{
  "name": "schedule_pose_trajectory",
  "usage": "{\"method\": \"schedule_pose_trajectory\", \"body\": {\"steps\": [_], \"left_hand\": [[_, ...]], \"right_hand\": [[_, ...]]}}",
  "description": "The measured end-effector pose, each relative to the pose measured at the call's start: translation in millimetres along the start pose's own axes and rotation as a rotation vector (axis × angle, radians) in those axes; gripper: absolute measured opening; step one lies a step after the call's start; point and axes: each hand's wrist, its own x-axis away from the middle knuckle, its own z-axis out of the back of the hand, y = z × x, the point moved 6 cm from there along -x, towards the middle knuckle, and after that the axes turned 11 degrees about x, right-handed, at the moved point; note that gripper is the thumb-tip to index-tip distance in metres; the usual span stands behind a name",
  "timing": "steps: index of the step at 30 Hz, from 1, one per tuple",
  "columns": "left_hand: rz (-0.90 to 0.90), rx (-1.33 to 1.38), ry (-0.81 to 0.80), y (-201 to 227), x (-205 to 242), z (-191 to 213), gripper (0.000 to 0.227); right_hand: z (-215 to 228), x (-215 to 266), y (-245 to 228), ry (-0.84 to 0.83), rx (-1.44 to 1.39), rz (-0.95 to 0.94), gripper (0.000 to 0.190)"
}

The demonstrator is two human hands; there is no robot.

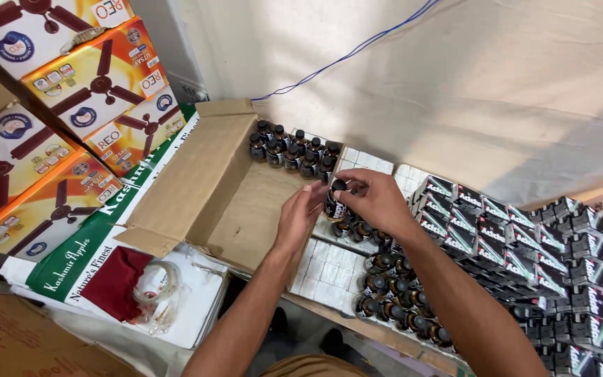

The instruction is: The person places small dark bottles one by one into a cardboard box, arranging them in rows. After filling the box, they close the flaps, pick up the box, and place it on a stack of other boxes. They then open another box and continue placing bottles inside.

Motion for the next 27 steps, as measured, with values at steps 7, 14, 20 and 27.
{"method": "schedule_pose_trajectory", "body": {"steps": [7,14,20,27], "left_hand": [[0.087,-0.149,-0.05,-34,34,-25,0.052],[0.121,-0.243,-0.042,-64,43,-23,0.059],[0.206,-0.317,-0.035,-108,37,5,0.063],[0.276,-0.373,-0.053,-110,54,-3,0.067]], "right_hand": [[13,39,18,-0.077,0.188,0.052,0.038],[-11,59,44,-0.203,0.34,0.143,0.033],[-48,67,93,-0.29,0.503,0.163,0.029],[-62,67,123,-0.344,0.614,0.19,0.031]]}}
